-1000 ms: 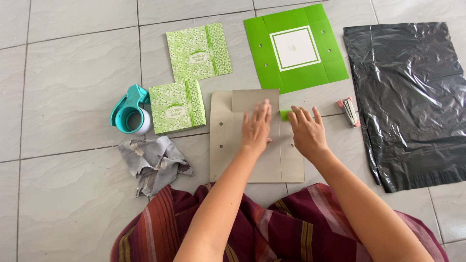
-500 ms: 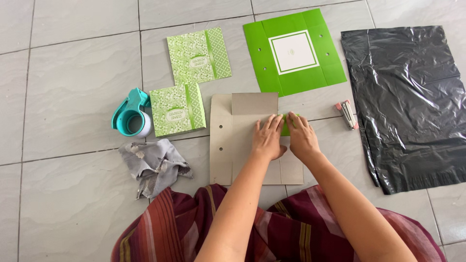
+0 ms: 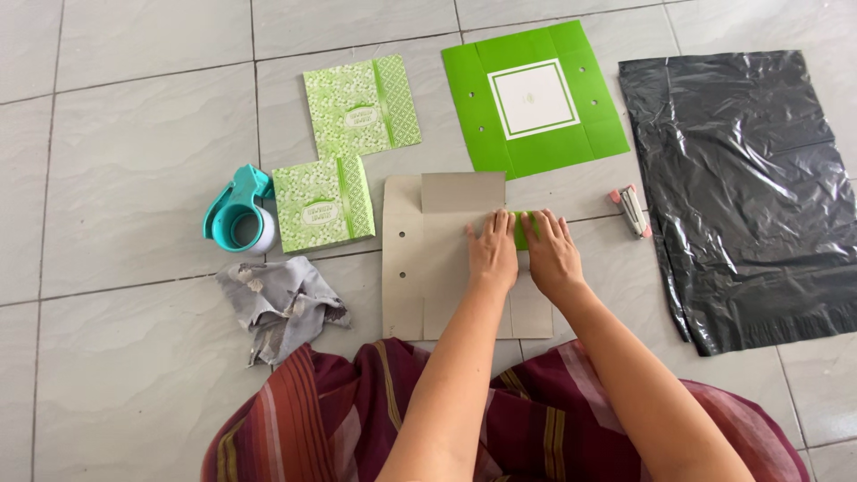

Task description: The person folds a flat cardboard piece into a box shape, aligns the green side flaps, and secures the corners with a stapler. The person then lifts and inspects the assembled box.

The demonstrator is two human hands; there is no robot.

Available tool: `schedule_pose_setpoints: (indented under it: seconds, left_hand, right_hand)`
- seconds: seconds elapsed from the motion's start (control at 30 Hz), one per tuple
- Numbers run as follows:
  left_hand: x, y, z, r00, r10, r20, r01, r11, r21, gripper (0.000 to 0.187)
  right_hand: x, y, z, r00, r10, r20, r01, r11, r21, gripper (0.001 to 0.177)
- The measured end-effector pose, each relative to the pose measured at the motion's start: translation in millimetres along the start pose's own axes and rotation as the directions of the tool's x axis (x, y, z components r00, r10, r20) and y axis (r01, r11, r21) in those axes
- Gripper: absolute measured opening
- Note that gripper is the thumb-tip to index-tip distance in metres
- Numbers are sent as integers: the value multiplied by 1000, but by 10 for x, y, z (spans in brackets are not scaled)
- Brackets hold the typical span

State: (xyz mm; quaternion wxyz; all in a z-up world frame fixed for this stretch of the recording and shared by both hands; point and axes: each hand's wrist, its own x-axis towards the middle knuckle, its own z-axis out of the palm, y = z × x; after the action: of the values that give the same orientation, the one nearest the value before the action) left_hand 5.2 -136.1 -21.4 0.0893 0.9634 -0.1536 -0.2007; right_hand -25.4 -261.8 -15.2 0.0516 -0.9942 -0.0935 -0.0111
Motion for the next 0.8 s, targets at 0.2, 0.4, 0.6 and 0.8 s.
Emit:
schedule_pose_setpoints:
  seconds: [0.2,0.4,0.6,0.8]
  left_hand:
    - [-33,-420,-173,996,67,-51,-78,963,-259,65]
    - [-125,-591,-24,942,194,-273,-238,961,-139,104]
    - [63,-238,-21,983,119,-141,-90,977,195,65]
    - [16,-112,-240,983,-3,182,-19,993,116,75]
  right_hand:
    - [151,-82,4,991,45,130,-40,999,-37,74]
    - [231,-302,105,981,133,143,-118,987,-112,72]
    - [99,-92,236,999,47,-2,-46,998,36,72]
    - [24,134,18,993,31,117,-30,999,-10,80]
